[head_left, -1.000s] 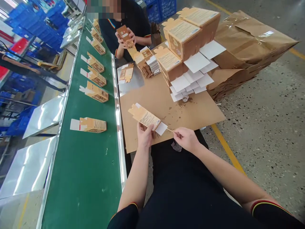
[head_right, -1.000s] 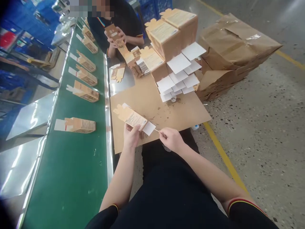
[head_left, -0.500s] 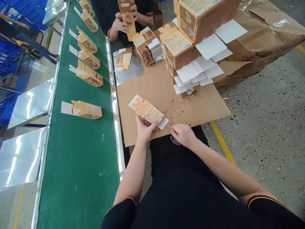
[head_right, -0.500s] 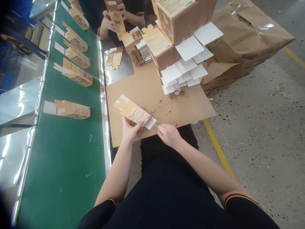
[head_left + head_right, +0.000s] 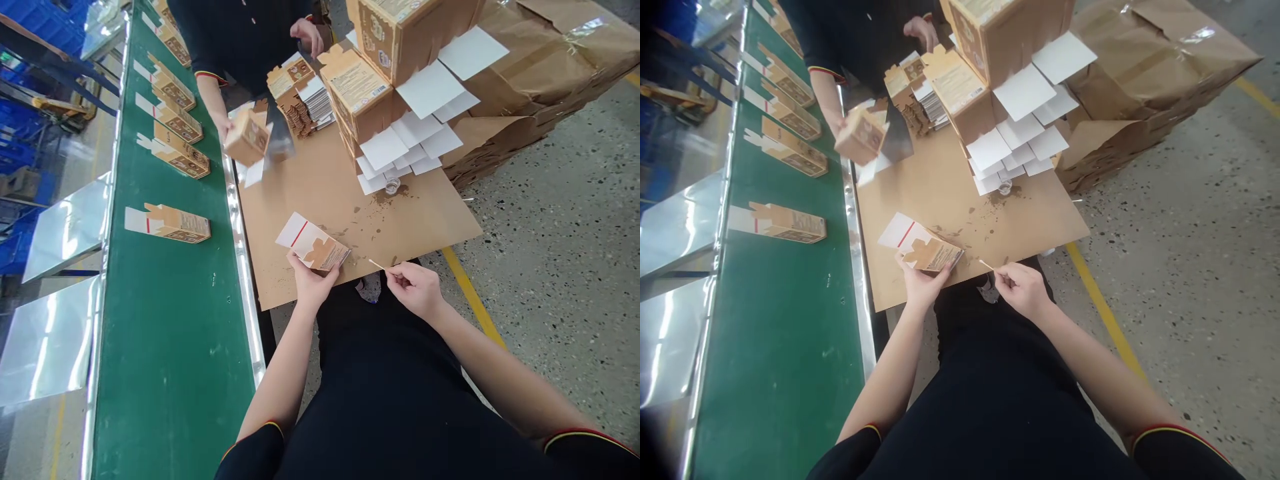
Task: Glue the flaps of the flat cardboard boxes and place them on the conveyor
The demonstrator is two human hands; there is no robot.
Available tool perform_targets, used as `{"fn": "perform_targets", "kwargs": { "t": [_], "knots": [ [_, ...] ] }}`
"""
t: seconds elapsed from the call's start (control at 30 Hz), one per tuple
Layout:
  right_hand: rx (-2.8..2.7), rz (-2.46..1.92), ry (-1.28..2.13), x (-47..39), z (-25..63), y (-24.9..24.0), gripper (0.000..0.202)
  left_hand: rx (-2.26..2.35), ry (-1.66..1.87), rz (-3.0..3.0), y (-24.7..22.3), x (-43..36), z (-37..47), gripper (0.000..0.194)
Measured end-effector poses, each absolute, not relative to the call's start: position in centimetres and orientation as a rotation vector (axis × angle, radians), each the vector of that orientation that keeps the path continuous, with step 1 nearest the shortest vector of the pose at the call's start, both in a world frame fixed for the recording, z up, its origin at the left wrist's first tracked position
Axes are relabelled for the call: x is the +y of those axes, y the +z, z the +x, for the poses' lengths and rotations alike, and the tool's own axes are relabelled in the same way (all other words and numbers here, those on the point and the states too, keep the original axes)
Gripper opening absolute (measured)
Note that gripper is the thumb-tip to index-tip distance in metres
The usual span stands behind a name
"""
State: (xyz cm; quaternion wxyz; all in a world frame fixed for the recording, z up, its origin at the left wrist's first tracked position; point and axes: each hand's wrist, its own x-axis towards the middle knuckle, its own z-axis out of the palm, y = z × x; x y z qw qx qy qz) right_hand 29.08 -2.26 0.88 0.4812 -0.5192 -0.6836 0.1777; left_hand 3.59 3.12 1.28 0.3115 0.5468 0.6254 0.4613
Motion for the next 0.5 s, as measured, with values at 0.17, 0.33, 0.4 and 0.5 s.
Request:
{"fn": "perform_targets", "kwargs": {
  "t": [0.17, 0.33, 0.4, 0.5],
  "knots": [
    [-1.590, -1.298, 0.390, -2.8, 29.8, 1.4, 0.021, 1.732, 1.143, 1.553, 1.0, 2.8, 3.4, 0.083],
    [-1.577, -1.303, 0.367, -3.3, 30.1, 2.0, 0.021, 1.746, 1.108, 1.601, 0.6, 3.0, 3.5, 0.077],
    [-1.588, -1.284, 0.366, -3.2, 30.0, 2.2, 0.022, 1.747, 1.086, 1.610, 0.5, 3.2, 3.8, 0.077],
    [-1.611, -1.274, 0.384, -3.1, 29.9, 2.3, 0.026, 1.723, 1.065, 1.600, 0.7, 3.3, 3.9, 0.077]
  ]
}}
